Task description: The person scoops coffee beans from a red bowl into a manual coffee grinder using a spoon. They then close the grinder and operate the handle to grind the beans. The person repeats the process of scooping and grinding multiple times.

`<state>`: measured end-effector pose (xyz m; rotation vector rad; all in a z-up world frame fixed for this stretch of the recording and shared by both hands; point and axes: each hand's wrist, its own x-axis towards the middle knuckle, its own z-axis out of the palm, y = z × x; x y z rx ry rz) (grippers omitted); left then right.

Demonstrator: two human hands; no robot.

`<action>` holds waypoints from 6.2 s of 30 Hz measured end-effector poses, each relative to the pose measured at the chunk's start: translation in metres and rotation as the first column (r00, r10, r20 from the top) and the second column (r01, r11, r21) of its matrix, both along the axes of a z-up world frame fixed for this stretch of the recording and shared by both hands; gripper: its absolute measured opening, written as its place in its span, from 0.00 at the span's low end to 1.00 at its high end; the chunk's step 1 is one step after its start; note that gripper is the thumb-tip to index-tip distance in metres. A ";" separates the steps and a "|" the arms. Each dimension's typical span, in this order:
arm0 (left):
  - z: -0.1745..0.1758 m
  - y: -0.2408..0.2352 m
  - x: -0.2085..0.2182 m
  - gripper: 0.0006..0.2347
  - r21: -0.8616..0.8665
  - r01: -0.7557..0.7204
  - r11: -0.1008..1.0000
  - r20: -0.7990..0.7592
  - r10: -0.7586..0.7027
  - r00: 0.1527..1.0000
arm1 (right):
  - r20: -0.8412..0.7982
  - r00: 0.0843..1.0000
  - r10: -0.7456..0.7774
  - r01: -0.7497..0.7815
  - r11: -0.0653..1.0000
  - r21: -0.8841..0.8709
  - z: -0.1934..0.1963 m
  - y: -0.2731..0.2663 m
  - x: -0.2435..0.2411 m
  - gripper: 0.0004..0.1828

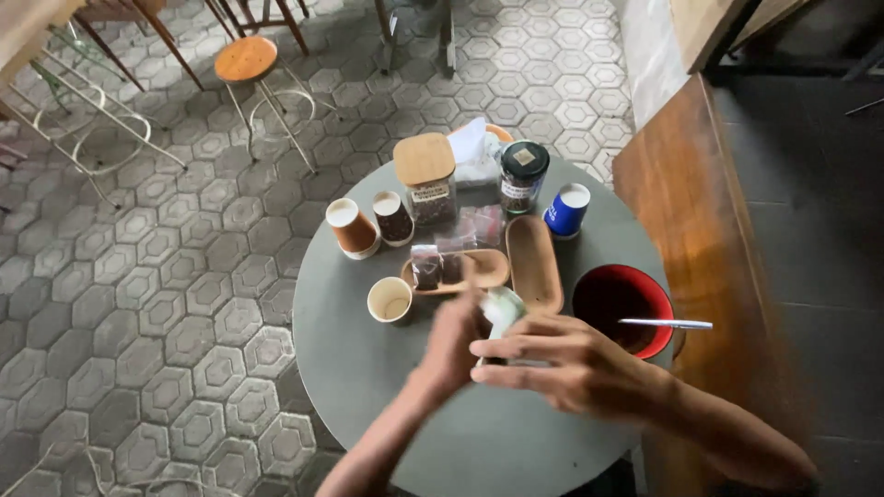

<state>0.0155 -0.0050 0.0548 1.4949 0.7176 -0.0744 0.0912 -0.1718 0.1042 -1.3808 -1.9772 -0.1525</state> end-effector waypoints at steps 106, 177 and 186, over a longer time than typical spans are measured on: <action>-0.001 0.016 0.018 0.13 0.795 -0.162 0.584 0.576 -0.644 0.502 | 0.041 0.868 -0.495 0.483 0.861 0.163 0.061 0.056 0.062 0.09; 0.018 0.081 0.005 0.20 0.322 -0.240 0.916 0.678 -0.046 0.734 | -0.341 0.798 -0.496 0.528 0.849 -0.001 0.022 0.045 0.066 0.10; 0.048 0.056 0.025 0.05 0.718 0.345 0.604 0.046 -0.535 0.844 | -0.394 0.916 0.074 -0.022 0.991 0.135 0.030 0.078 0.018 0.07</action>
